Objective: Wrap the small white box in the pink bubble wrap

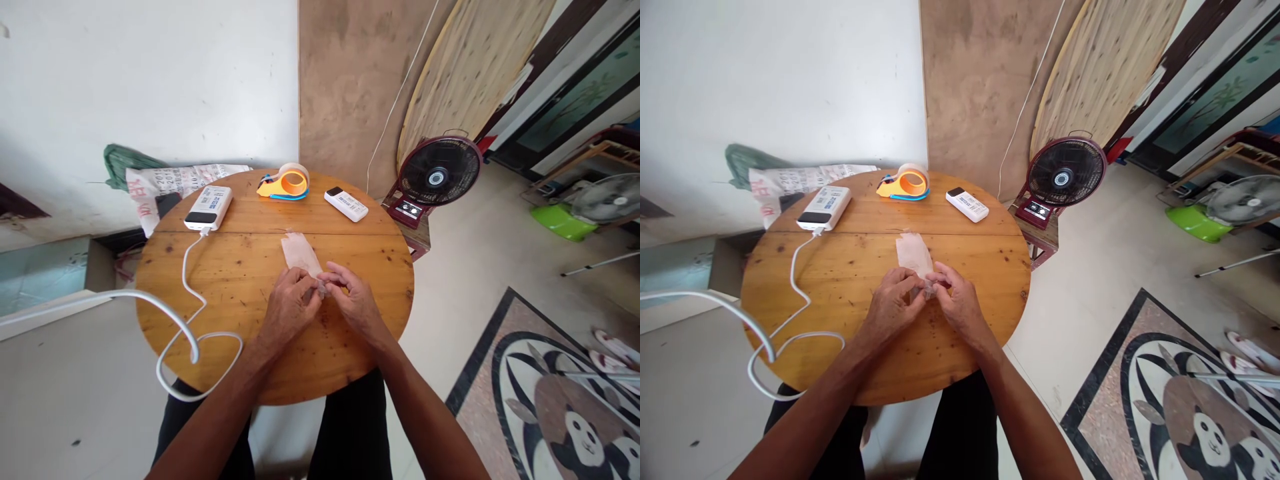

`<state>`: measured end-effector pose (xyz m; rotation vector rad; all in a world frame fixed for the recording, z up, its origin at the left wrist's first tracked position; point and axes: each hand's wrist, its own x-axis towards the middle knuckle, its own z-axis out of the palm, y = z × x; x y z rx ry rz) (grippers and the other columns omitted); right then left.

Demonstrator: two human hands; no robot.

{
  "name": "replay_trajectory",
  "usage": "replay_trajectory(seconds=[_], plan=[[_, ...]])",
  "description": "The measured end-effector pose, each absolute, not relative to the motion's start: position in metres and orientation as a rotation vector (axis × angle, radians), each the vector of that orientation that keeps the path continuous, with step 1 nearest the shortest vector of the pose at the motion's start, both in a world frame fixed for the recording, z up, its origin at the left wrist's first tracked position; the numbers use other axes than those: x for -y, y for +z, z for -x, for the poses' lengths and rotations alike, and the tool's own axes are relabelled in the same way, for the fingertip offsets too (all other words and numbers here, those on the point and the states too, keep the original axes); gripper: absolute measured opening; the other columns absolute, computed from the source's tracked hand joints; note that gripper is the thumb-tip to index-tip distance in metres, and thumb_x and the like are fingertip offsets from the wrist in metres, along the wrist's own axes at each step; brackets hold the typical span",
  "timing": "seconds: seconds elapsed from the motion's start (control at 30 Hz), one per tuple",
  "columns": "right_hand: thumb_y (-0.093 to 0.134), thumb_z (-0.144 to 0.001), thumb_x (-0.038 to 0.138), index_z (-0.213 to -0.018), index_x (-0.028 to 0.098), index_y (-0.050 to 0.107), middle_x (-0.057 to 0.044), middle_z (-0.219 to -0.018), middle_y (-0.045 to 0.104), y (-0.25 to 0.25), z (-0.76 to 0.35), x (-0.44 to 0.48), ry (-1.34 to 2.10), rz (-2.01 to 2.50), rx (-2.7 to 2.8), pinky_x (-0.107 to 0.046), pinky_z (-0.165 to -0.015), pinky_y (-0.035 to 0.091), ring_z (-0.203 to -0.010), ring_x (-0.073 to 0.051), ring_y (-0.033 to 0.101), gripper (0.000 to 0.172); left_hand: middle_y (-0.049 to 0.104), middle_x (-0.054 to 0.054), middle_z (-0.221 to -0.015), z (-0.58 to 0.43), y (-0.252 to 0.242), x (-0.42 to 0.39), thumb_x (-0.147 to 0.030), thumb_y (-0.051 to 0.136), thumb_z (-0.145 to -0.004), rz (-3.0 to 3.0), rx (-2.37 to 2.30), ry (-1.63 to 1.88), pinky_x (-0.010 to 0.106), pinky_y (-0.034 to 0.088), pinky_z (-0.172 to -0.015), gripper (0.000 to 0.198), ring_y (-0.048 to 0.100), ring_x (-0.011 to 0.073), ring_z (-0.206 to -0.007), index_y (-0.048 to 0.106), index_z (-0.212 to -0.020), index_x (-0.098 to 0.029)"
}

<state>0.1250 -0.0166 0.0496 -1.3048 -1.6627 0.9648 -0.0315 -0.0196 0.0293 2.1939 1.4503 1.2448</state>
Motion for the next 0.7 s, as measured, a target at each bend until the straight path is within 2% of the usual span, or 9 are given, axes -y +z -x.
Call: replay_trajectory(seconds=[0.13, 0.33, 0.47, 0.7], plan=[[0.054, -0.083, 0.015, -0.126, 0.023, 0.055, -0.005, -0.109, 0.071, 0.05, -0.122, 0.017, 0.762, 1.322, 1.824, -0.036, -0.093, 0.051, -0.095, -0.018, 0.067, 0.044, 0.061, 0.003, -0.081, 0.032, 0.032, 0.02, -0.017, 0.059, -0.08, -2.121, -1.479, 1.215, 0.031, 0.046, -0.075, 0.004, 0.056, 0.0188, -0.083, 0.062, -0.079, -0.02], [0.048, -0.086, 0.012, -0.133, 0.022, 0.05, -0.007, -0.109, 0.069, 0.043, -0.117, 0.021, 0.424, 1.312, 2.031, -0.04, -0.089, 0.049, -0.097, -0.022, 0.062, 0.048, 0.06, 0.002, -0.079, 0.031, 0.037, 0.022, -0.009, 0.053, -0.074, -1.973, -1.49, 1.24, 0.031, 0.046, -0.074, 0.011, 0.055, 0.018, -0.079, 0.056, -0.077, -0.019], [0.045, -0.089, 0.013, -0.137, 0.022, 0.045, -0.008, -0.11, 0.068, 0.042, -0.115, 0.022, 0.342, 1.319, 2.09, -0.041, -0.087, 0.048, -0.096, -0.024, 0.061, 0.049, 0.058, 0.002, -0.077, 0.029, 0.039, 0.021, -0.016, 0.054, -0.08, -1.88, -1.513, 1.28, 0.028, 0.044, -0.069, 0.008, 0.054, 0.0159, -0.076, 0.054, -0.073, -0.019], [0.039, -0.092, 0.017, -0.137, 0.014, 0.045, -0.013, -0.094, 0.067, 0.043, -0.111, 0.024, 0.182, 1.392, 2.174, -0.041, -0.075, 0.046, -0.084, -0.026, 0.057, 0.045, 0.052, 0.0, -0.07, 0.027, 0.039, 0.017, -0.027, 0.059, -0.084, -1.772, -1.531, 1.263, 0.027, 0.041, -0.067, 0.023, 0.05, 0.0137, -0.071, 0.052, -0.064, -0.019]])
